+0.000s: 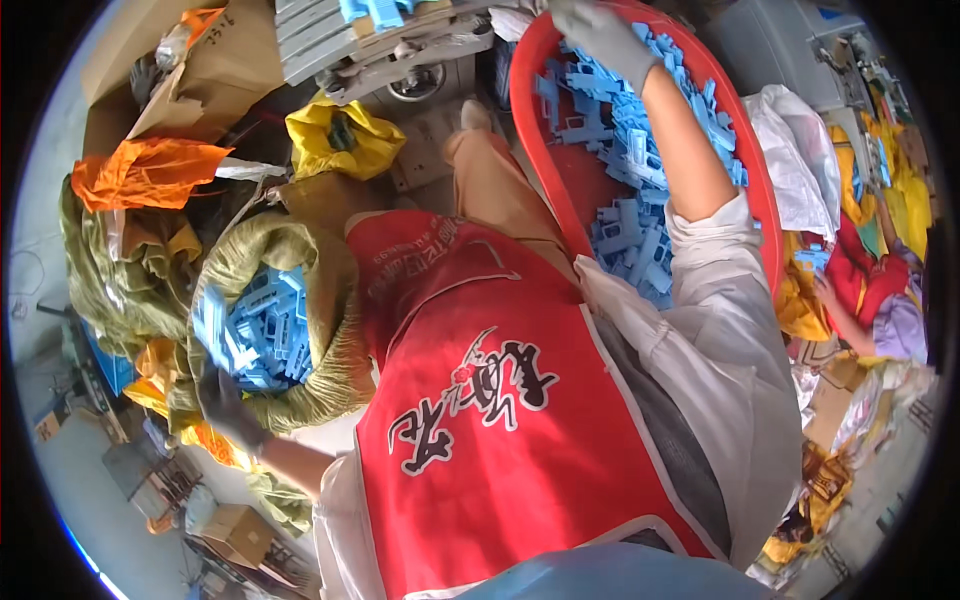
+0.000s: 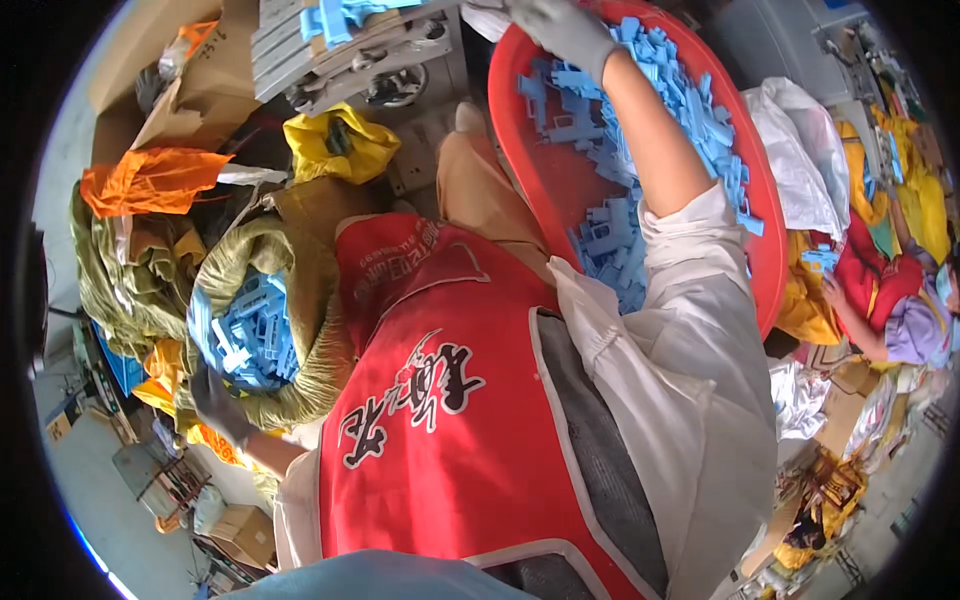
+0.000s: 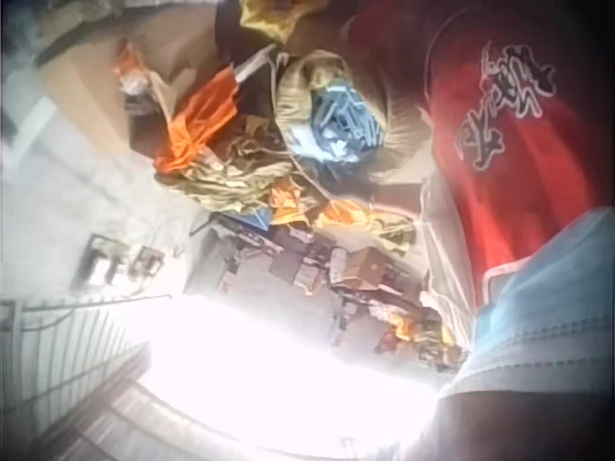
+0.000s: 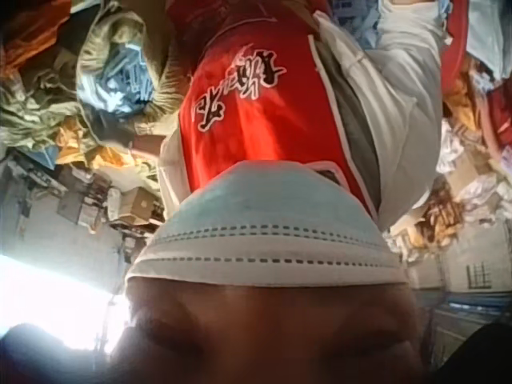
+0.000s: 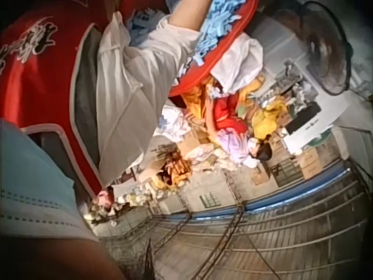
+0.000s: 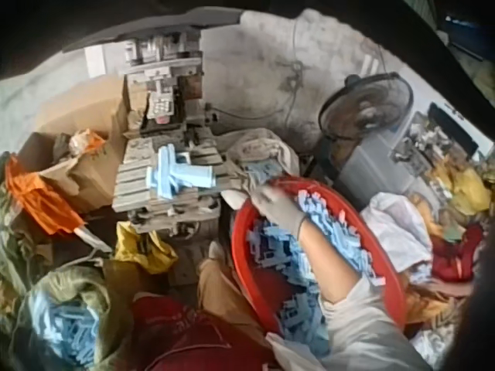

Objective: Sorting and preparing light blue plastic toy components at a manufacturing workstation.

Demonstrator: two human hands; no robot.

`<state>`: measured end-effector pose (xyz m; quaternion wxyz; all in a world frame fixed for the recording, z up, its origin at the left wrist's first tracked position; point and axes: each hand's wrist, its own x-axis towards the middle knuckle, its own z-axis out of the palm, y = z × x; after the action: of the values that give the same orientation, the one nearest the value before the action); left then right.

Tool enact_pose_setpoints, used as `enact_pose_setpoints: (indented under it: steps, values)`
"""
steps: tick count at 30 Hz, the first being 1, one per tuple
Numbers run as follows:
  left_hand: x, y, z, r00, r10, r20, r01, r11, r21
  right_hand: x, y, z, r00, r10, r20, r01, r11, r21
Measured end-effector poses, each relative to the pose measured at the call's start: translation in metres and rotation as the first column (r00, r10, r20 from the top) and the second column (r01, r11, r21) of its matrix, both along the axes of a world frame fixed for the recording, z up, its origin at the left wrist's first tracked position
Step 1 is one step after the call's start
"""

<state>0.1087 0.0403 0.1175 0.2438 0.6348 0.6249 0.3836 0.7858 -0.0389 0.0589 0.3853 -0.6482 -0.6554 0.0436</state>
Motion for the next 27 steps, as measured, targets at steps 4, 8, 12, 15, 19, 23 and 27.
enact_pose_setpoints:
  steps: [4, 8, 12, 15, 19, 23, 27]
  values:
    - [-0.075, -0.033, -0.002, 0.989, 0.081, -0.125, -0.070, 0.993, 0.091, 0.016, -0.047, -0.134, 0.917, -0.361, -0.172, 0.213, 0.805, -0.554]
    - [-0.083, -0.039, 0.013, 0.986, 0.164, 0.035, -0.167, 0.978, 0.128, -0.002, -0.030, -0.202, 0.850, -0.497, 0.177, 0.509, 0.683, -0.524]
    - [-0.038, -0.021, 0.020, 0.994, 0.085, -0.067, -0.082, 0.996, 0.045, -0.017, 0.001, -0.204, 0.818, -0.536, 0.208, 0.552, 0.632, -0.544]
    - [-0.014, -0.014, 0.023, 0.998, -0.031, -0.049, 0.033, 0.998, 0.046, -0.018, 0.008, -0.197, 0.786, -0.604, 0.130, 0.553, 0.593, -0.585]
    - [-0.004, -0.009, 0.016, 0.998, -0.054, 0.037, 0.053, 0.998, 0.028, -0.013, -0.009, -0.154, 0.825, -0.350, 0.444, 0.550, 0.678, -0.488]
    - [0.020, 0.002, 0.011, 0.990, -0.018, 0.137, 0.019, 1.000, -0.004, 0.005, -0.050, -0.119, 0.857, -0.338, 0.390, 0.511, 0.660, -0.551]
    - [0.063, 0.026, 0.014, 0.995, -0.096, 0.029, 0.096, 0.995, 0.001, 0.037, -0.117, -0.141, 0.915, -0.364, 0.173, 0.384, 0.656, -0.650]
